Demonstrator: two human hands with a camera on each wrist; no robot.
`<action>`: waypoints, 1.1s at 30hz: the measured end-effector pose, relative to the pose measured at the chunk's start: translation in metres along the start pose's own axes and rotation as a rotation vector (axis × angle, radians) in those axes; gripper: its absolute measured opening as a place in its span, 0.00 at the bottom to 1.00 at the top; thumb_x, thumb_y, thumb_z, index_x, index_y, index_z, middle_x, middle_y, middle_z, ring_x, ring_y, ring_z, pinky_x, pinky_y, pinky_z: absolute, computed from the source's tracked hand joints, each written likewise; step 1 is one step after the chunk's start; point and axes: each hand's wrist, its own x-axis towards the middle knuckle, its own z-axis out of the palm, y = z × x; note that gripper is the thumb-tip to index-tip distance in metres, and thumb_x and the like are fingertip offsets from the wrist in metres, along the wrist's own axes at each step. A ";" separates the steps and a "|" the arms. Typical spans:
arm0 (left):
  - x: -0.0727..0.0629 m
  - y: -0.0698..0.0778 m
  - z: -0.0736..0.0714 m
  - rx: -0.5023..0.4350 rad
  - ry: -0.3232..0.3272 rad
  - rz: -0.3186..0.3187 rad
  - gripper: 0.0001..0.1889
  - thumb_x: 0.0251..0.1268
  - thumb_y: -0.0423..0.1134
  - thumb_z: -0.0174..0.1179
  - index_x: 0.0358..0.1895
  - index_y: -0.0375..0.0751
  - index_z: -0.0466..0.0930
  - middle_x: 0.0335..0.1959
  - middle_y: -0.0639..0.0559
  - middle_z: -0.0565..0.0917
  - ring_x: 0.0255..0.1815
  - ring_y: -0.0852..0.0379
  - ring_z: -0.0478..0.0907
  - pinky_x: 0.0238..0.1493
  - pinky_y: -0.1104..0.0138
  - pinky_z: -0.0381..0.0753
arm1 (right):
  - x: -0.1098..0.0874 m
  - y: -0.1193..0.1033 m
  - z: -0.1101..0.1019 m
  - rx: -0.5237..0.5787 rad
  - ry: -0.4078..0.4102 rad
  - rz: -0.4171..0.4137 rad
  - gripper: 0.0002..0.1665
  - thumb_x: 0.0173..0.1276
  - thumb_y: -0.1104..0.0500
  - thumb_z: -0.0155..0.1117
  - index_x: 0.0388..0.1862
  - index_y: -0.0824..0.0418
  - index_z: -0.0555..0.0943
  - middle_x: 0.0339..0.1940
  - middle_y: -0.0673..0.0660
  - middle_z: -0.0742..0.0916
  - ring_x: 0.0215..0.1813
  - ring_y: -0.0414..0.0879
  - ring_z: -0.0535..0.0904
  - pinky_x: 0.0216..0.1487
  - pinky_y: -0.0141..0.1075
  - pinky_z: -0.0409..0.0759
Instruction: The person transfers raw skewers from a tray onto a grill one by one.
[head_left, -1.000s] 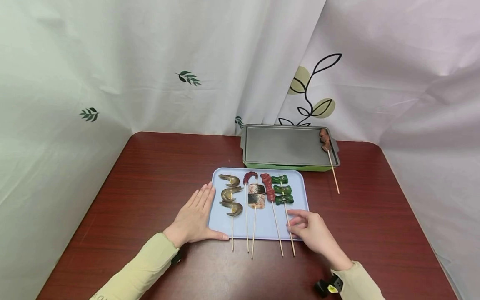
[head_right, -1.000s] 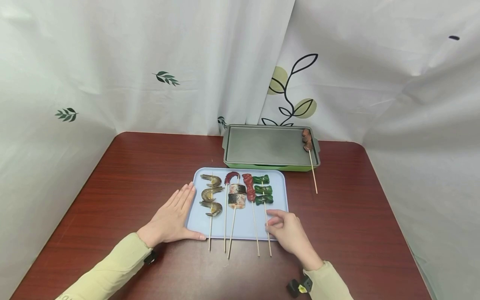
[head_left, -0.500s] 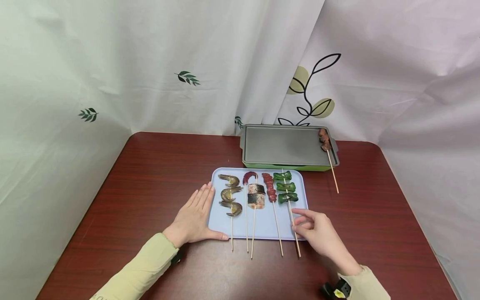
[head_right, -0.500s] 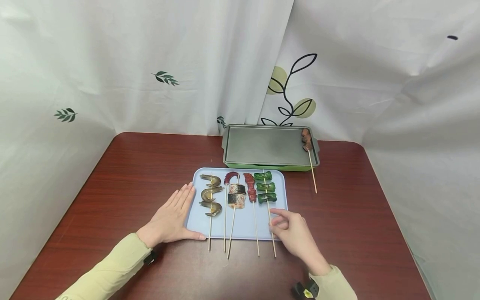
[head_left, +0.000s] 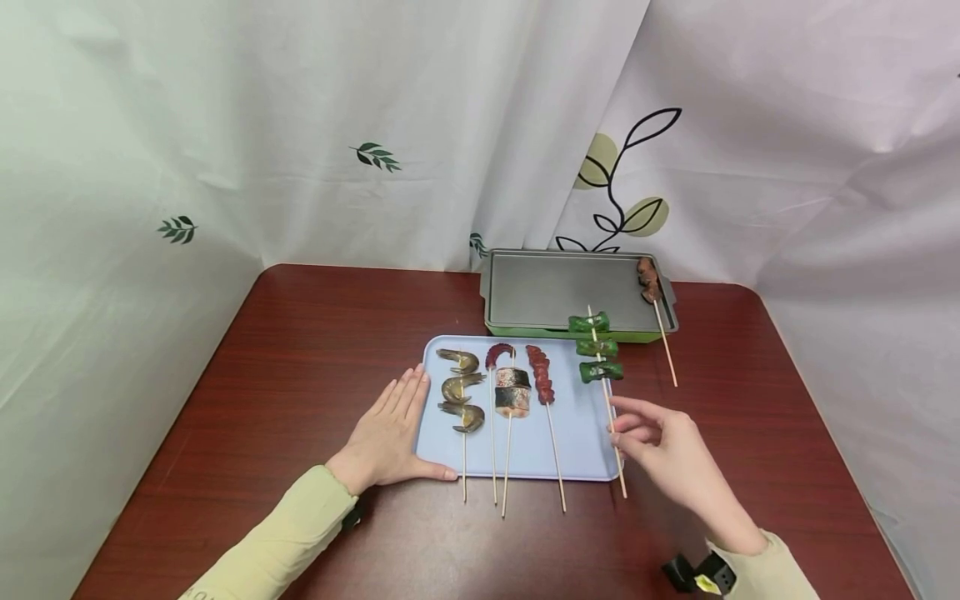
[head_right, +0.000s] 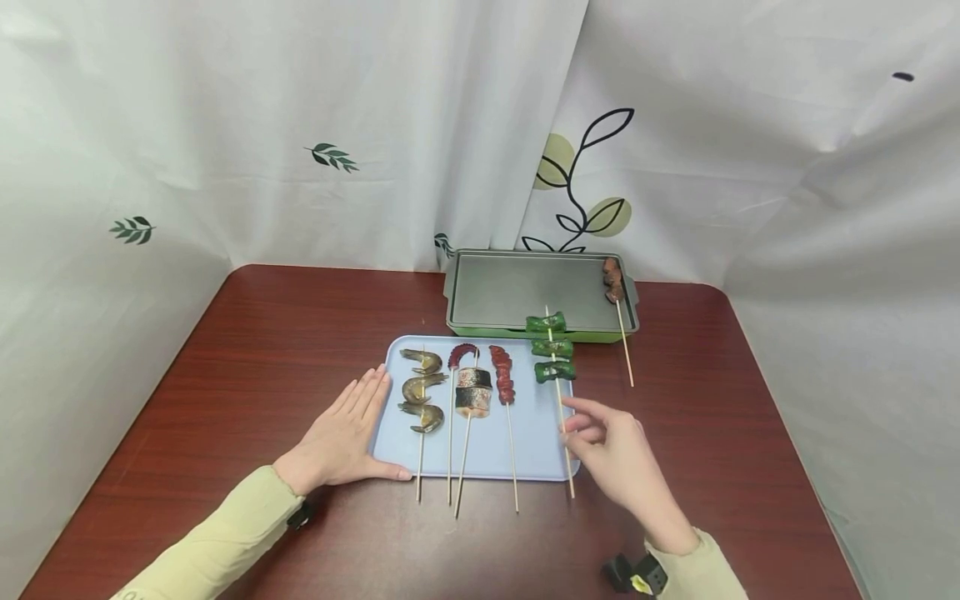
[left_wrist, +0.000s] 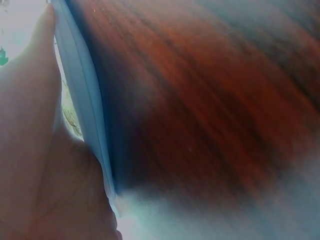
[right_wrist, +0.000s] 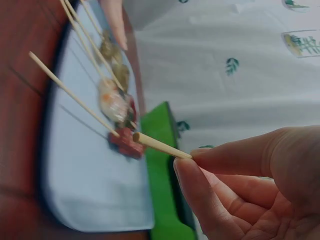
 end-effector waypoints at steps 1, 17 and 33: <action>0.000 0.000 0.000 0.001 -0.001 0.000 0.75 0.41 0.89 0.53 0.77 0.22 0.51 0.79 0.29 0.52 0.80 0.37 0.51 0.77 0.50 0.52 | 0.002 -0.002 -0.003 -0.004 0.011 -0.005 0.27 0.62 0.74 0.71 0.61 0.71 0.81 0.35 0.60 0.88 0.31 0.42 0.86 0.30 0.31 0.83; 0.000 0.001 -0.002 0.017 -0.018 -0.004 0.75 0.42 0.88 0.53 0.78 0.22 0.51 0.79 0.29 0.52 0.80 0.38 0.50 0.77 0.51 0.52 | 0.050 -0.026 -0.055 -0.133 0.124 -0.099 0.28 0.64 0.75 0.67 0.64 0.69 0.80 0.37 0.62 0.89 0.32 0.42 0.87 0.34 0.32 0.86; 0.001 0.000 0.001 0.000 -0.012 -0.004 0.75 0.41 0.89 0.51 0.77 0.23 0.52 0.79 0.29 0.52 0.80 0.38 0.50 0.78 0.50 0.51 | 0.111 -0.003 -0.065 -0.183 0.014 0.077 0.26 0.73 0.69 0.59 0.69 0.71 0.75 0.43 0.65 0.88 0.41 0.51 0.88 0.44 0.43 0.87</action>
